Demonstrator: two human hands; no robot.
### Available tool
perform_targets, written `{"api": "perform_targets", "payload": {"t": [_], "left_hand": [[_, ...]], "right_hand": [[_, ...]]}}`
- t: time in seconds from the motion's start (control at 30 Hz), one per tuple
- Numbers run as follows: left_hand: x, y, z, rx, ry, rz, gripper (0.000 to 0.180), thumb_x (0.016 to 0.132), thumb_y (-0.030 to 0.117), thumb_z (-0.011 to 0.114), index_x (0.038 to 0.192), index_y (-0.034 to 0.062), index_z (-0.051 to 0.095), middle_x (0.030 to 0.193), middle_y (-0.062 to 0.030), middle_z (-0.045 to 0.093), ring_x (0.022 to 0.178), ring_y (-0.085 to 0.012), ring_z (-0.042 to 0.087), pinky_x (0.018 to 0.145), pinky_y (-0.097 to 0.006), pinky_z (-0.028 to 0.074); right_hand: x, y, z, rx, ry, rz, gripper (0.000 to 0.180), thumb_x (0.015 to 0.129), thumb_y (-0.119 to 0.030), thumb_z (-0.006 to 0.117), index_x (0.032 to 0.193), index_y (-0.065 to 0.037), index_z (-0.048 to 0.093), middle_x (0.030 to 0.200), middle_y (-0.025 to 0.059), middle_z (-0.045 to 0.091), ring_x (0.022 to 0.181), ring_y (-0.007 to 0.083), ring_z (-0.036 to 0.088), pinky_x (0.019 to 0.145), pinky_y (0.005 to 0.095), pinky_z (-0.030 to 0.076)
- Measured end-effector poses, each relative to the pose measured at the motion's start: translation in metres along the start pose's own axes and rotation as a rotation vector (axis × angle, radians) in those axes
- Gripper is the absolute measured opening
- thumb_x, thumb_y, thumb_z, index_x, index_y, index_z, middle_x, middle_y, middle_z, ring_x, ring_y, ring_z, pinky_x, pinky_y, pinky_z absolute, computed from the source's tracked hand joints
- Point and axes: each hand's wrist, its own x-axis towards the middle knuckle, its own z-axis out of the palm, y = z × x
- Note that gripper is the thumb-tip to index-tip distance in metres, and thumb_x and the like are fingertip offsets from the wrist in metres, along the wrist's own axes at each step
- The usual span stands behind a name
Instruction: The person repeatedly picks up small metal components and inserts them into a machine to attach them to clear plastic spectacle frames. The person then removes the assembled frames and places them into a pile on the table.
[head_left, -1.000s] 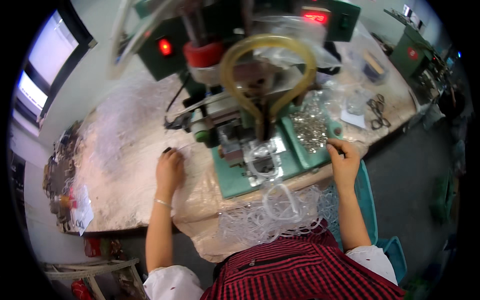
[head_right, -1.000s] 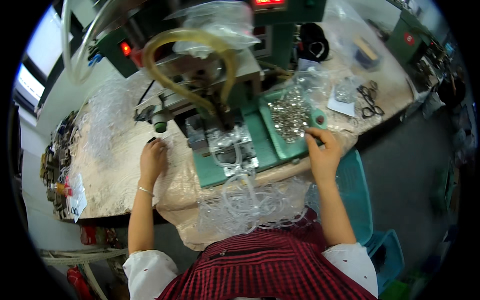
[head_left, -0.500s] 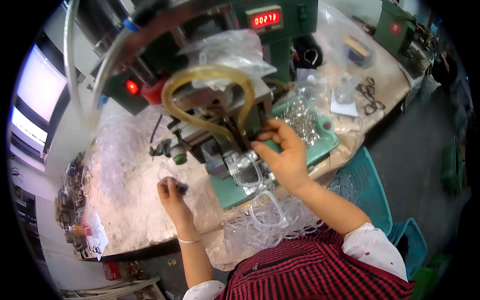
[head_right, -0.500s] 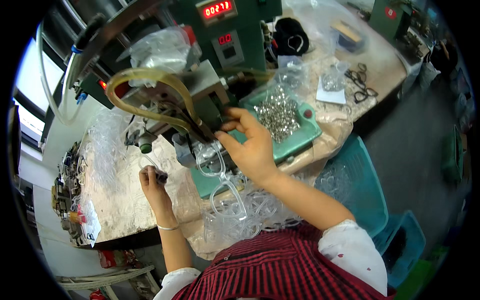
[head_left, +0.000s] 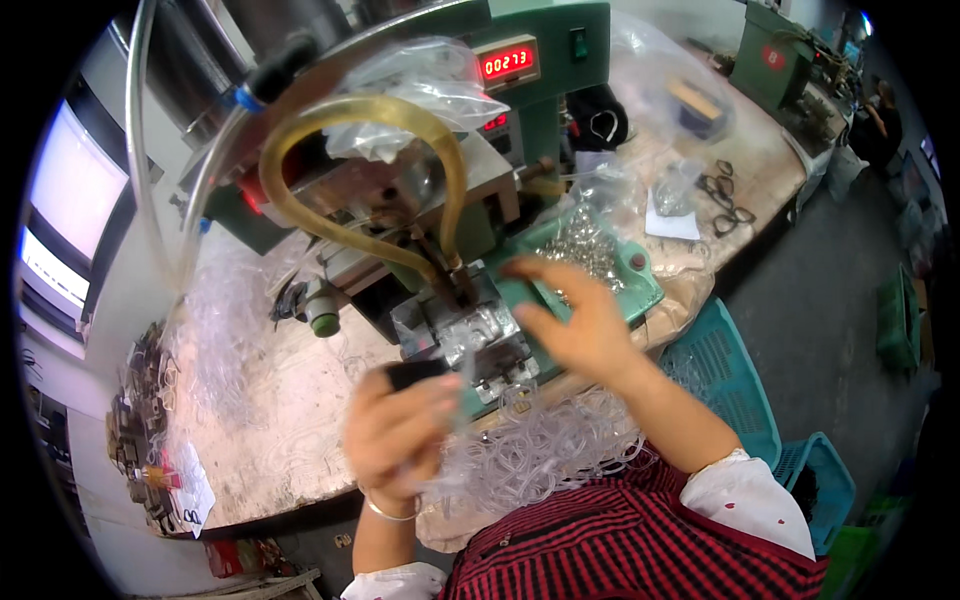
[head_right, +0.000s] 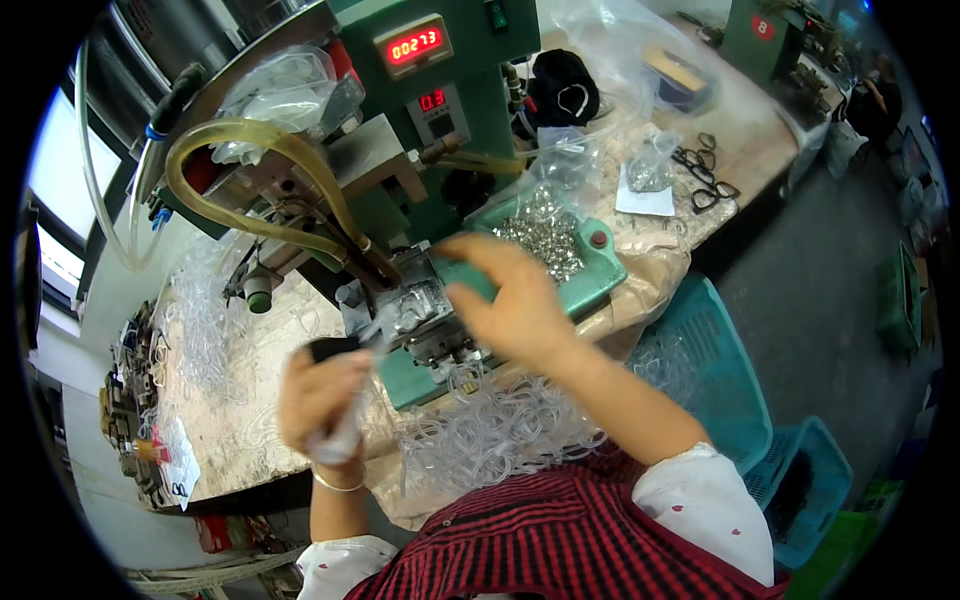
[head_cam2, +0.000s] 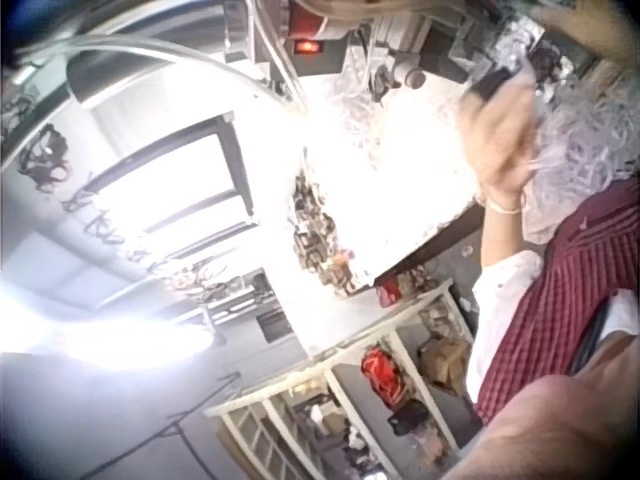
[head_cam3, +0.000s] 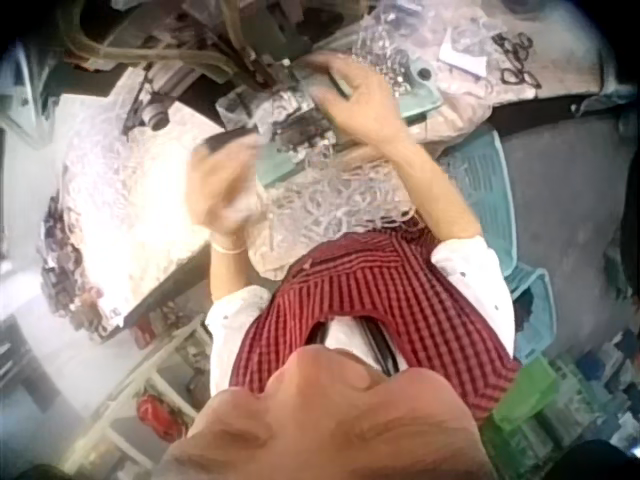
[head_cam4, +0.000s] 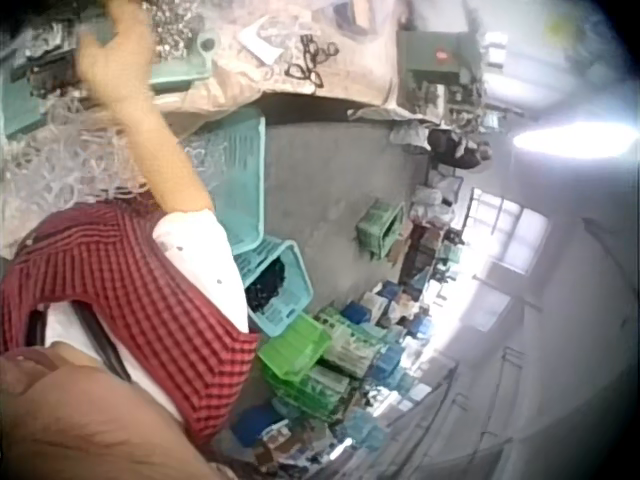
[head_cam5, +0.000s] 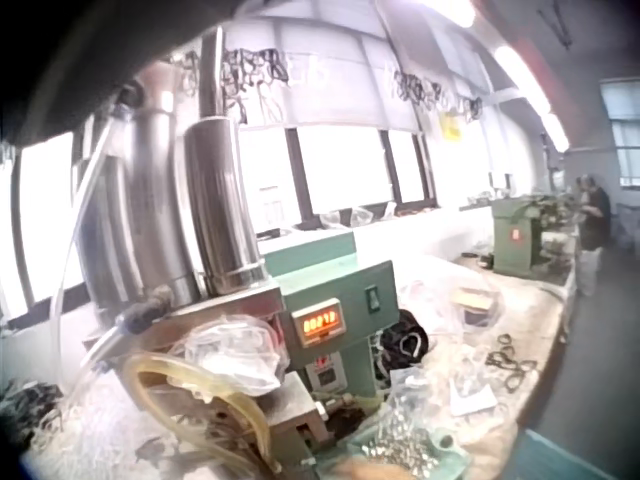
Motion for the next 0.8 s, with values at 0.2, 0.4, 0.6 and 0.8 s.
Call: {"api": "perform_targets", "payload": {"t": [0.2,0.4,0.6,0.8], "left_hand": [[0.0,-0.005,0.028,0.116,-0.258,0.253,0.023,0.071,0.006,0.077,0.093,0.0087,0.069,0.1,-0.006,0.071,0.081,-0.0266,0.059,0.077,-0.045,0.053],[-0.004,-0.005,0.036,0.095,-0.222,0.21,0.027,0.07,0.006,0.076,0.096,0.0095,0.07,0.1,-0.0068,0.071,0.078,-0.0269,0.058,0.083,-0.046,0.052],[-0.079,0.018,0.001,0.427,-0.047,-0.057,0.025,0.082,0.001,0.064,0.106,0.0062,0.067,0.112,-0.0154,0.068,0.103,-0.031,0.063,0.096,-0.041,0.046],[-0.052,-0.077,-0.095,0.736,0.299,-0.43,0.015,0.089,0.003,0.063,0.102,-0.001,0.069,0.11,-0.0124,0.064,0.1,-0.0241,0.061,0.086,-0.031,0.048]], "right_hand": [[-0.015,0.112,-0.026,-0.701,0.245,-0.051,0.02,0.075,-0.019,0.073,0.091,-0.008,0.072,0.107,0.0134,0.066,0.106,0.0324,0.06,0.089,0.0418,0.047],[0.033,0.102,0.003,-0.558,0.153,-0.041,0.008,0.076,-0.016,0.069,0.081,-0.009,0.07,0.098,0.0078,0.067,0.096,0.0312,0.061,0.078,0.0425,0.049],[0.018,0.103,0.013,-0.628,0.149,-0.077,0.009,0.078,-0.014,0.067,0.085,-0.009,0.07,0.089,0.0093,0.068,0.087,0.0291,0.063,0.075,0.0412,0.05],[-0.016,0.123,-0.047,0.47,0.472,0.467,0.014,0.09,-0.007,0.063,0.102,-0.002,0.069,0.092,0.0037,0.069,0.085,0.0125,0.062,0.076,0.0247,0.048]]}}
